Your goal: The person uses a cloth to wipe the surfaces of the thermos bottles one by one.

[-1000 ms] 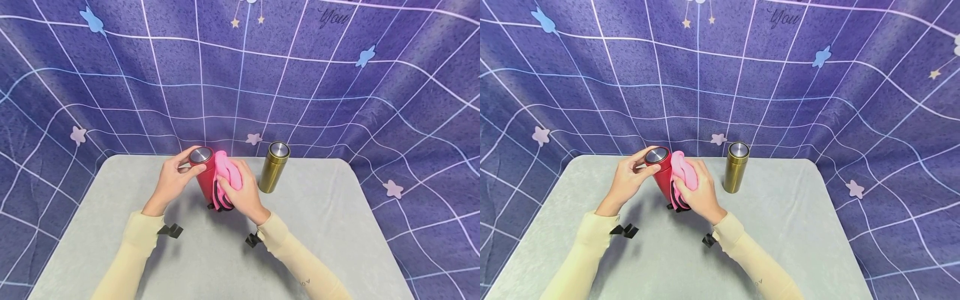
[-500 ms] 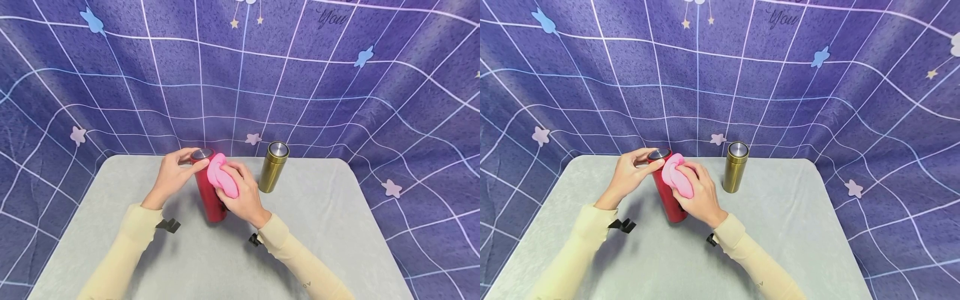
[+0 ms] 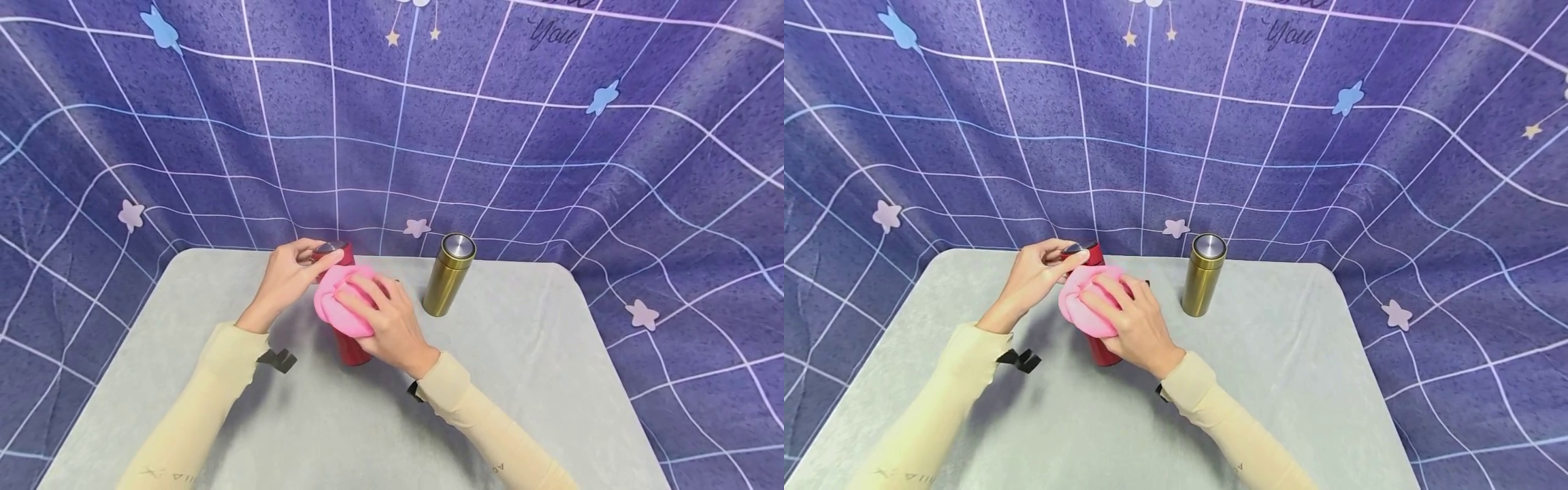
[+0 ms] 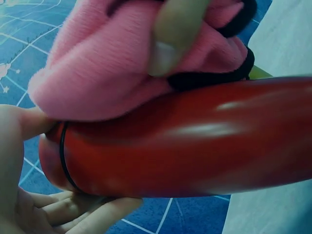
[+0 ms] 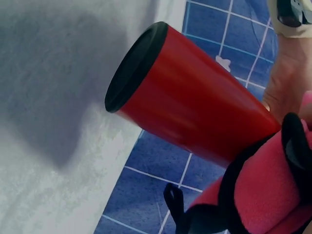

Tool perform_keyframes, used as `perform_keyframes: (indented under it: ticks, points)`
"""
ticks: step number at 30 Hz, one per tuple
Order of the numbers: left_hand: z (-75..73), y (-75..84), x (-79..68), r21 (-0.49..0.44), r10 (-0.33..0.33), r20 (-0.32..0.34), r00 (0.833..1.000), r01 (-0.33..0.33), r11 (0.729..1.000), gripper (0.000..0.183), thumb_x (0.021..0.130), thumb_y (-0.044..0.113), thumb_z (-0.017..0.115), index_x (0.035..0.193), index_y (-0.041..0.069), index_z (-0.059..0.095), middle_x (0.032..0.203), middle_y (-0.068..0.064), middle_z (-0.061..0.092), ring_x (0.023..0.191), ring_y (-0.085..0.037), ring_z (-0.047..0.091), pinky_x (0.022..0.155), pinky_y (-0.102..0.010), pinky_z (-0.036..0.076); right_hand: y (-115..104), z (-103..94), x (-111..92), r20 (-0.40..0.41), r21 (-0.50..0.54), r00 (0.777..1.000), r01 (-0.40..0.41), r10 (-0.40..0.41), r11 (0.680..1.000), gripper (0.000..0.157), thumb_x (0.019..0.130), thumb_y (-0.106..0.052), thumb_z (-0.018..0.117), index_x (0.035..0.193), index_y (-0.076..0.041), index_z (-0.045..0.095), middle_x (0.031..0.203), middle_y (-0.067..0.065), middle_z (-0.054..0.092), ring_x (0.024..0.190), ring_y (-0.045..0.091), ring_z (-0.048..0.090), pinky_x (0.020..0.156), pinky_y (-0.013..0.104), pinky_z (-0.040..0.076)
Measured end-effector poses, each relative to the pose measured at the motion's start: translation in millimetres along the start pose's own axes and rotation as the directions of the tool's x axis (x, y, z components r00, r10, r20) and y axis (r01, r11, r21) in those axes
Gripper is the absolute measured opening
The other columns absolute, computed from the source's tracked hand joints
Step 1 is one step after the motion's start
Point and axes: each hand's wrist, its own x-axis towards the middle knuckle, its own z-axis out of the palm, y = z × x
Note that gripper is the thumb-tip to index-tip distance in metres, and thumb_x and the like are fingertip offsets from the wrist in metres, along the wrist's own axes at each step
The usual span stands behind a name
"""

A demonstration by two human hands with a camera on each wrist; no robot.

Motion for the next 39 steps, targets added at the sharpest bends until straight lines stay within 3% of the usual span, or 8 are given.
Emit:
perform_keyframes:
  ticks: [4,9,21,39]
  points:
    - [-0.7,0.4,1.8,0.038,-0.019,0.006,1.0,0.019,0.999,0.067,0.093,0.058,0.079,0.135,0.008,0.072,0.115,-0.011,0.079,0.082,-0.018,0.077,0.069,-0.033,0.062,-1.7,1.2,-0.6,0.034,-0.026,0.999,0.031,-0.03,0.999,0.054,0.081,-0.03,0.089,0.132,-0.024,0.075,0.141,0.006,0.064,0.127,0.034,0.056,0.098,0.045,0.053]
    - [-2.6,0.8,2.1,0.064,-0.039,0.02,0.999,0.038,0.997,0.076,0.094,0.061,0.076,0.143,0.004,0.068,0.127,-0.017,0.076,0.079,-0.022,0.078,0.07,-0.028,0.061,-3.3,1.5,-3.5,0.058,-0.031,0.997,0.056,-0.054,0.998,0.054,0.08,-0.03,0.09,0.131,-0.025,0.075,0.142,0.006,0.063,0.126,0.033,0.055,0.099,0.045,0.052]
    - [-5.3,0.9,3.0,0.023,-0.074,0.033,0.997,0.073,0.997,0.076,0.095,0.058,0.076,0.145,0.0,0.065,0.129,-0.021,0.074,0.077,-0.024,0.077,0.071,-0.032,0.061,-5.6,-2.5,-22.1,0.135,-0.025,0.984,0.123,-0.118,0.992,0.064,0.075,-0.03,0.094,0.135,-0.026,0.073,0.144,0.005,0.063,0.126,0.032,0.054,0.101,0.049,0.055]
    - [-14.6,1.9,5.8,-0.013,-0.127,-0.022,0.992,0.126,0.992,0.083,0.094,0.062,0.076,0.148,0.0,0.062,0.123,-0.02,0.076,0.077,-0.016,0.077,0.072,-0.029,0.064,-15.9,5.4,-59.0,0.191,-0.039,0.969,0.168,-0.158,0.985,0.063,0.073,-0.025,0.092,0.134,-0.028,0.075,0.146,0.002,0.063,0.13,0.032,0.054,0.111,0.048,0.051]
